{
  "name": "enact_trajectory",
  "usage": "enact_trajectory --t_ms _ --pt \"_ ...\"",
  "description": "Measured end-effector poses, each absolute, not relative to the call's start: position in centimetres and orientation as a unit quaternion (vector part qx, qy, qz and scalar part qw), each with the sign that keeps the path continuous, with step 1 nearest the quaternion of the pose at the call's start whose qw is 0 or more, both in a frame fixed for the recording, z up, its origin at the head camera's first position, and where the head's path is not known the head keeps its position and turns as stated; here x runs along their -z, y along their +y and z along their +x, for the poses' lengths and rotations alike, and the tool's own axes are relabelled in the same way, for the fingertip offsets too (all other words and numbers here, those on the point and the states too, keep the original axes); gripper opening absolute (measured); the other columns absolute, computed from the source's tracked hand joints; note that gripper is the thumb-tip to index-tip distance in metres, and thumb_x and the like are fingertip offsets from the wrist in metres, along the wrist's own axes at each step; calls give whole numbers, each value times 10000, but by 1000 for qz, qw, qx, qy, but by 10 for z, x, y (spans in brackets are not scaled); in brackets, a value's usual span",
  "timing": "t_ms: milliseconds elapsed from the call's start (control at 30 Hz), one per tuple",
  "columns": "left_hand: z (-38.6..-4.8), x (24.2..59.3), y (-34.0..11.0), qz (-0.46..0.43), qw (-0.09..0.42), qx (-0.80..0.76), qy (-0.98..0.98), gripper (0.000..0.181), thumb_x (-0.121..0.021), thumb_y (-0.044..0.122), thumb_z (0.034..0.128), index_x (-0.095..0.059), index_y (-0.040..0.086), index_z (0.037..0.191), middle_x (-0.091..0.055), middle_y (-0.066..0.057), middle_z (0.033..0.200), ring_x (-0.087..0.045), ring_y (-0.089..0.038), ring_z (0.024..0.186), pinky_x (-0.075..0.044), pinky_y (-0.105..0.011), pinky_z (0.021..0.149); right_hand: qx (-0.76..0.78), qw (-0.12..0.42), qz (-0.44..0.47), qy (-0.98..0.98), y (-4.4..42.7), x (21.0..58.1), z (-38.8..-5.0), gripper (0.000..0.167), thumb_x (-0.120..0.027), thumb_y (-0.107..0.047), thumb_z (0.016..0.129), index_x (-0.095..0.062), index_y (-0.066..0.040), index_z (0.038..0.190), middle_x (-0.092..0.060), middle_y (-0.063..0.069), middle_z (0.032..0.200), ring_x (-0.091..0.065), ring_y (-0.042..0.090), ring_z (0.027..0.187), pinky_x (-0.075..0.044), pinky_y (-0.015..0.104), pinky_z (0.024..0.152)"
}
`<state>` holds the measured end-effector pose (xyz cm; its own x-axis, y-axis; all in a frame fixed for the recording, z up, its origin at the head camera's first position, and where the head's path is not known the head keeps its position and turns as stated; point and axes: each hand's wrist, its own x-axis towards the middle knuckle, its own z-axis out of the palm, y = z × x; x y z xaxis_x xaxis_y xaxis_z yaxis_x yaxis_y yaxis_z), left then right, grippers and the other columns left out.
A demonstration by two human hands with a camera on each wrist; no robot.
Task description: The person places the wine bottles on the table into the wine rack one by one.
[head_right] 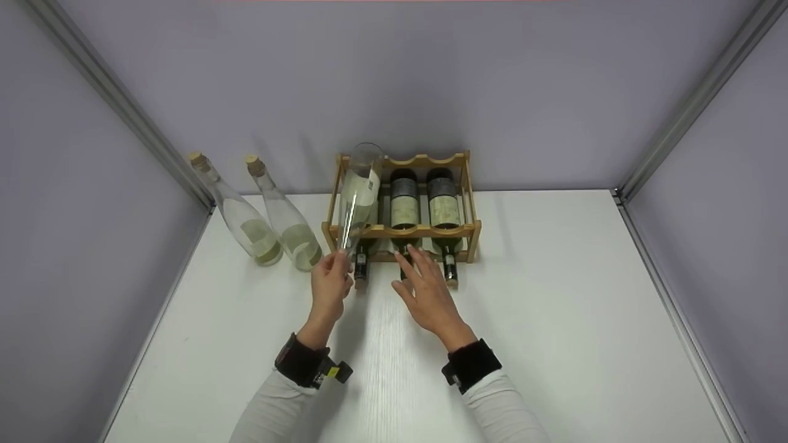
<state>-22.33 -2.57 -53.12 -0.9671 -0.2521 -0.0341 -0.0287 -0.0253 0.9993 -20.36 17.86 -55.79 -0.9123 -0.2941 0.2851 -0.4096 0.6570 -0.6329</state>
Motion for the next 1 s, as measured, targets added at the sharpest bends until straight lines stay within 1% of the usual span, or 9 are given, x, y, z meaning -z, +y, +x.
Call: enact_trajectory --t_ms 100,167,267,367,400,500,633,800,1000 --pt "-231 533 -26 106 90 695 -705 279 -506 232 1023 -635 -13 986 -565 -31 750 -502 -141 624 -409 -254 525 -367 70 201 -906 175 558 -203 557 -520 -348 1029 -364 -158 1529 -251 112 1591 -184 362 1452 -209 627 1094" --pt "-236 534 -25 107 94 699 -701 273 -507 229 1023 -626 -16 999 -573 -44 755 -499 -135 608 -406 -253 517 -367 67 210 -904 173 559 -202 556 -522 -332 1030 -358 -156 1532 -254 121 1589 -189 387 1446 -187 628 1102" --pt "-244 537 -25 108 95 709 -690 287 -508 221 1025 -616 -44 1025 -606 -125 772 -497 -115 566 -401 -231 484 -365 61 218 -903 171 560 -202 560 -519 -327 1032 -345 -161 1537 -257 131 1585 -188 407 1442 -161 622 1115" --pt "-250 539 -24 112 96 713 -685 309 -504 229 1028 -608 -61 1036 -613 -177 769 -488 -96 533 -386 -215 457 -367 47 214 -904 169 561 -202 566 -506 -358 1033 -332 -185 1544 -247 114 1592 -161 376 1456 -177 623 1110" --pt "-252 540 -24 113 99 711 -687 313 -503 235 1029 -607 -61 1025 -609 -173 754 -484 -94 526 -381 -215 454 -368 44 212 -904 168 562 -201 568 -502 -368 1033 -328 -195 1545 -245 107 1594 -154 363 1461 -187 624 1106" --pt "-256 542 -23 114 109 697 -699 295 -503 247 1029 -598 -19 946 -580 -100 697 -481 -103 535 -380 -232 481 -370 36 207 -905 167 562 -200 569 -491 -389 1034 -323 -211 1547 -235 96 1600 -127 327 1472 -197 622 1103" --pt "-260 543 -21 118 119 678 -716 275 -505 259 1029 -555 56 849 -539 -33 677 -484 -132 584 -381 -271 542 -369 33 209 -905 166 563 -199 567 -490 -379 1036 -323 -198 1547 -236 119 1596 -131 339 1469 -186 610 1112" --pt "-265 546 -20 128 114 670 -722 269 -507 266 1027 -550 75 843 -530 -3 692 -493 -140 624 -389 -282 573 -368 29 209 -905 165 564 -199 570 -491 -380 1035 -323 -193 1546 -231 121 1598 -131 341 1469 -177 597 1120" --pt "-268 549 -21 138 101 670 -723 273 -502 274 1026 -559 63 863 -547 -12 703 -507 -144 624 -404 -280 573 -372 25 209 -904 166 565 -199 571 -494 -382 1033 -330 -186 1544 -226 119 1599 -145 356 1463 -186 599 1117"
